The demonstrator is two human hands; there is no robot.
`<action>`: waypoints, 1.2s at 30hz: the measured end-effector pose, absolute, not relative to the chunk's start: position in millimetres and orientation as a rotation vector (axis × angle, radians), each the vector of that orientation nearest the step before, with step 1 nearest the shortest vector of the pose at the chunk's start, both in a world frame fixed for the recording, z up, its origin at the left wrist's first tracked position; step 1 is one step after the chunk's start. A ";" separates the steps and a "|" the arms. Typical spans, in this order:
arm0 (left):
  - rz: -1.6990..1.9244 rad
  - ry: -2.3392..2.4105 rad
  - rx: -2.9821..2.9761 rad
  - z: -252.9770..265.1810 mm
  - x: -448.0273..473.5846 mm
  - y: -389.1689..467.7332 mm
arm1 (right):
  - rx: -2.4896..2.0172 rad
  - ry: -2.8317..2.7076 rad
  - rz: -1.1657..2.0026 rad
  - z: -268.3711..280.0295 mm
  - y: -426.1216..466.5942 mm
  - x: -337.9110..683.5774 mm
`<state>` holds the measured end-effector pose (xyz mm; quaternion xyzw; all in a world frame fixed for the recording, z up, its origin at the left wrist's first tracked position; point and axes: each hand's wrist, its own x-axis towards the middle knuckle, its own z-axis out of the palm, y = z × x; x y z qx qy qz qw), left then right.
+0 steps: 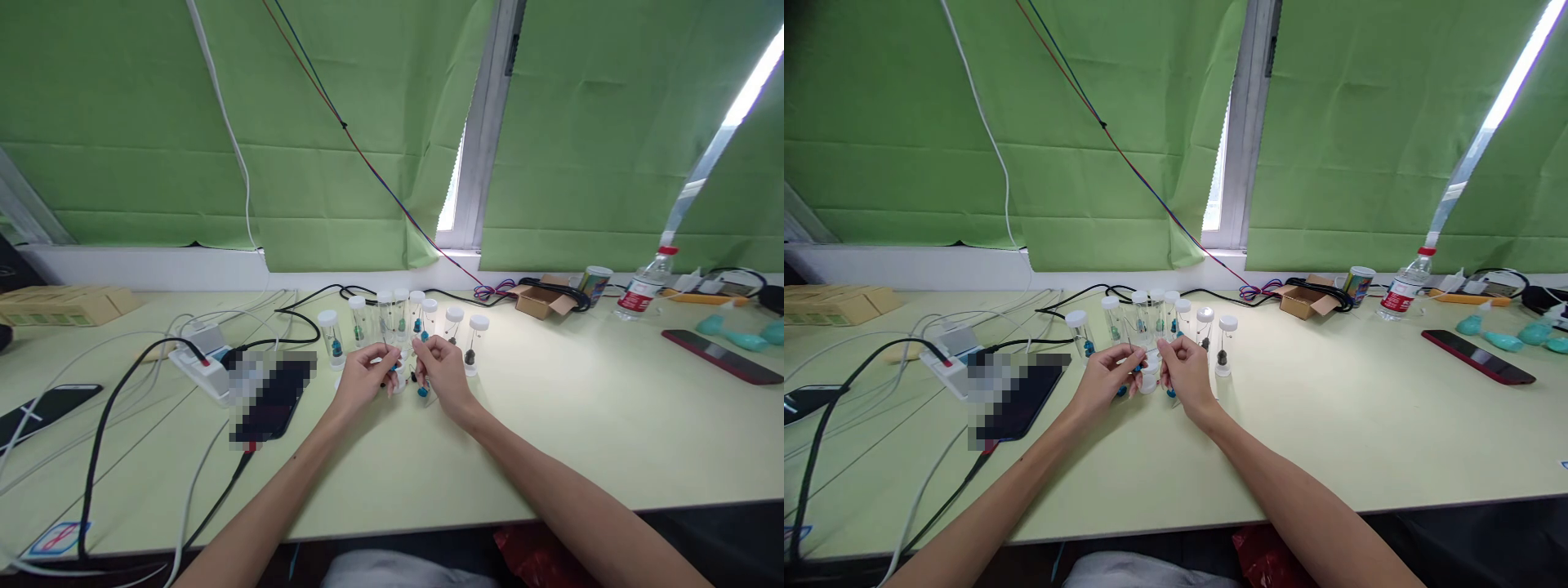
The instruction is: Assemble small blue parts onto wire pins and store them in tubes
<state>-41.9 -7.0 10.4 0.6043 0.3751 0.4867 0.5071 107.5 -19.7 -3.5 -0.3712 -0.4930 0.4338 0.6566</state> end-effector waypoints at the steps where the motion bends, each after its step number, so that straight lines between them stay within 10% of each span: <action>1: 1.175 0.913 1.458 10.7 -41.8 -7.2 | -0.841 -1.119 0.985 -3.7 -19.7 107.5; 36: 1.136 0.842 1.435 10.1 -42.8 -8.5 | -0.516 -1.138 1.366 -0.6 -24.5 106.3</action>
